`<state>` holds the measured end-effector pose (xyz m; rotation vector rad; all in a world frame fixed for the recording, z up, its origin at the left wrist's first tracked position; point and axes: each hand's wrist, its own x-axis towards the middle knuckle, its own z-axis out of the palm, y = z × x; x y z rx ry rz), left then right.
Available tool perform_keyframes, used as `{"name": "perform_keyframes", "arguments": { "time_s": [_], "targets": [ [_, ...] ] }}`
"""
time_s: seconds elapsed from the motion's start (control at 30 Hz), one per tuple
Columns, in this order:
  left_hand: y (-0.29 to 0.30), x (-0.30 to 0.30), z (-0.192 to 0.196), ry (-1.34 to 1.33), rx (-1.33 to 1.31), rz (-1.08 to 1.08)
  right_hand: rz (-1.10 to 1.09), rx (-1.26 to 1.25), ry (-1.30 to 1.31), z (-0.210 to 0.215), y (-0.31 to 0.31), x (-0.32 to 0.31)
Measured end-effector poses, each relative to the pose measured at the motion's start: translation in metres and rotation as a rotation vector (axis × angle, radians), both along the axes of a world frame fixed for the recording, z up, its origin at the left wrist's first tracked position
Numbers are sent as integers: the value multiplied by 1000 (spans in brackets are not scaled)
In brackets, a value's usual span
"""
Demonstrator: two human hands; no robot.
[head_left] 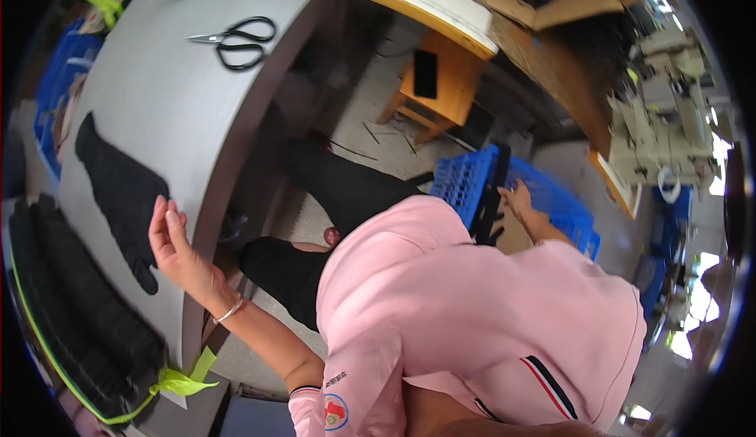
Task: Assembling glove components by sliding fabric sleeves over internal padding inserts and stacking the completed pieces on a workbench.
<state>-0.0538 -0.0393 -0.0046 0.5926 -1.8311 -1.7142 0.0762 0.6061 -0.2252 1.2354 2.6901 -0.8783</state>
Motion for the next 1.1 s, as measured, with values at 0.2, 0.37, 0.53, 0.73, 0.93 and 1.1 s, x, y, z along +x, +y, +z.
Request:
{"name": "perform_keyframes", "arguments": {
  "time_s": [0.2,0.37,0.53,0.73,0.93,1.1],
  "targets": [
    [-38,-35,-39,110,-146,7,429,-3,68,-26,-107,-105],
    [-40,-38,-55,-56,-805,54,1114,-183,706,128,-341,-209],
    [-40,-29,-61,-116,-932,82,1460,16,1118,185,-483,-283],
    [-30,-36,-55,-129,-865,50,1474,177,1125,168,-553,-379],
    [-33,-32,-54,-120,-851,43,1435,152,1226,169,-507,-395],
    [-31,-31,-53,-115,-870,25,1215,414,1306,217,-379,-422]
  ]
}}
